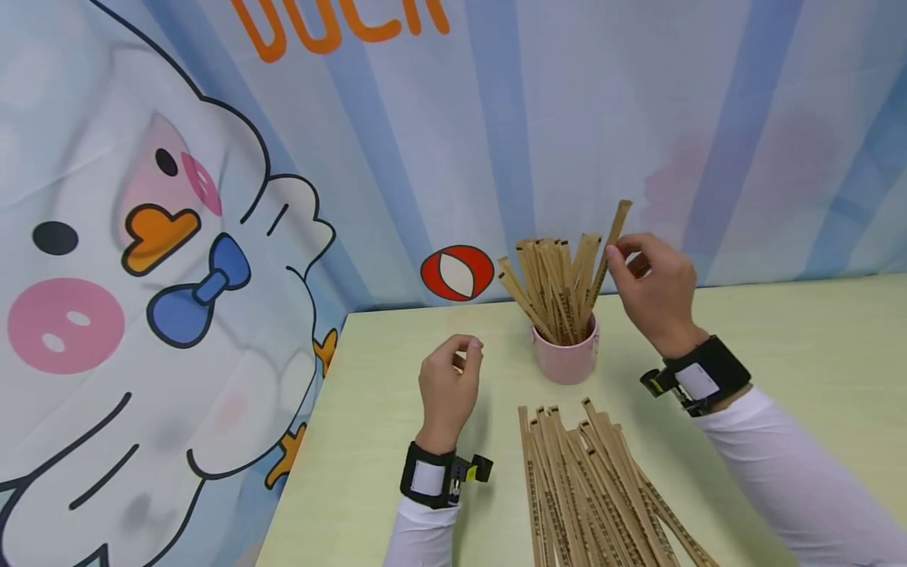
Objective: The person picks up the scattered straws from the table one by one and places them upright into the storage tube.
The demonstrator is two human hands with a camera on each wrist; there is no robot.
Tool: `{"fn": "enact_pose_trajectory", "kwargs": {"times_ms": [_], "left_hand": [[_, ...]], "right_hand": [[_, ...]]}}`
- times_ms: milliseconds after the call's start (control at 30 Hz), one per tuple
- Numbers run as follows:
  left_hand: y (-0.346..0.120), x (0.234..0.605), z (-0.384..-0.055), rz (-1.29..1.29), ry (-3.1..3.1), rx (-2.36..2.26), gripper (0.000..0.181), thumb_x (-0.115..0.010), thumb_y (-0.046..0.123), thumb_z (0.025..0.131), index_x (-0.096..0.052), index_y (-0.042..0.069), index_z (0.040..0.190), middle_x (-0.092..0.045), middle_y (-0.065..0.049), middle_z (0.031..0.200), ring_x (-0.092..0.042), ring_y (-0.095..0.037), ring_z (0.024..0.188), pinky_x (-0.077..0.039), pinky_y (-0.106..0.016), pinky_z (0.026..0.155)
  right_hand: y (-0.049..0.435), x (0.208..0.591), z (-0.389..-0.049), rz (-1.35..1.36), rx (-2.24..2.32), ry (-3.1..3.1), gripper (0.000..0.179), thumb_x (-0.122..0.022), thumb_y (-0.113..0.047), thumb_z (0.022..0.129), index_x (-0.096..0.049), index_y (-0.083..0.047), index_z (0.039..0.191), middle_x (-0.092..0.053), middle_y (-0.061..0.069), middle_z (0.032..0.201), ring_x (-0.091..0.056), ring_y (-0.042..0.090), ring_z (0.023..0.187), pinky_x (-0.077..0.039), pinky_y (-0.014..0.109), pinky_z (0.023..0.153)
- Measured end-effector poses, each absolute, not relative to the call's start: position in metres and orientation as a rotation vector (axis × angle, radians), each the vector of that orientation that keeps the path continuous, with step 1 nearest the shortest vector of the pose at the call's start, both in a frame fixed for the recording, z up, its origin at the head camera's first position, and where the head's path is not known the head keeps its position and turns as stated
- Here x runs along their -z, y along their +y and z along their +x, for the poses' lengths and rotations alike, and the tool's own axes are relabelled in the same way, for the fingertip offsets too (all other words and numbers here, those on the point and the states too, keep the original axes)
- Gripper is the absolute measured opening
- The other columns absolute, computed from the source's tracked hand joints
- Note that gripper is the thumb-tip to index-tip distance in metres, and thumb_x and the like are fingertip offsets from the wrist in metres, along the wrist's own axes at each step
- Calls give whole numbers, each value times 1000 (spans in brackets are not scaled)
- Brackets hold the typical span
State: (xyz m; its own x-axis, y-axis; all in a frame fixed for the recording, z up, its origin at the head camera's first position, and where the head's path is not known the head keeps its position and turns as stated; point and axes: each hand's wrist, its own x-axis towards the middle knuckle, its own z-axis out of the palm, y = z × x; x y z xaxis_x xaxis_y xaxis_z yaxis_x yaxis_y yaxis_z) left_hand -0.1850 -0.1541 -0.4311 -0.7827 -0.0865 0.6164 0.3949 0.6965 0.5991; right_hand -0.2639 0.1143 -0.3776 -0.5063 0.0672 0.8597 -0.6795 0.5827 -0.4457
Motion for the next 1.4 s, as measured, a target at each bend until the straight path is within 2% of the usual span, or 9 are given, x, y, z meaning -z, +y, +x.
{"fn": "enact_pose_trajectory", "kwargs": {"times_ms": [200, 533, 1067, 1400], "left_hand": [[-154, 431, -185, -225, -2284, 996, 22, -55, 21, 94, -70, 8, 86, -69, -3, 79, -52, -11, 58, -45, -25, 54], [-153, 431, -184, -225, -2294, 987, 21, -56, 21, 94, -70, 8, 86, -69, -3, 79, -53, -11, 58, -45, -24, 54], [-154, 431, -184, -207, -2310, 978, 21, -56, 22, 94, -71, 8, 87, -70, -3, 80, -53, -12, 57, -45, -24, 54], [-155, 431, -184, -217, -2293, 984, 22, -56, 22, 94, -71, 8, 87, -69, -4, 80, -53, -12, 57, -45, -24, 54]], "right_hand": [[110, 404, -273, 442, -994, -2019, 14, -63, -15, 89, -66, -1, 88, -64, 12, 74, -55, 19, 53, -40, 35, 49], [106, 428, -277, 391, -932, -2260, 17, -62, -20, 90, -65, -4, 88, -65, 11, 72, -57, 22, 56, -38, 34, 47], [107, 433, -277, 376, -943, -2378, 22, -60, -26, 91, -66, -6, 90, -67, 10, 76, -57, 20, 57, -38, 33, 45], [126, 438, -257, 293, -994, -2367, 24, -57, -26, 92, -67, -4, 92, -67, 13, 79, -57, 23, 60, -38, 33, 48]]}}
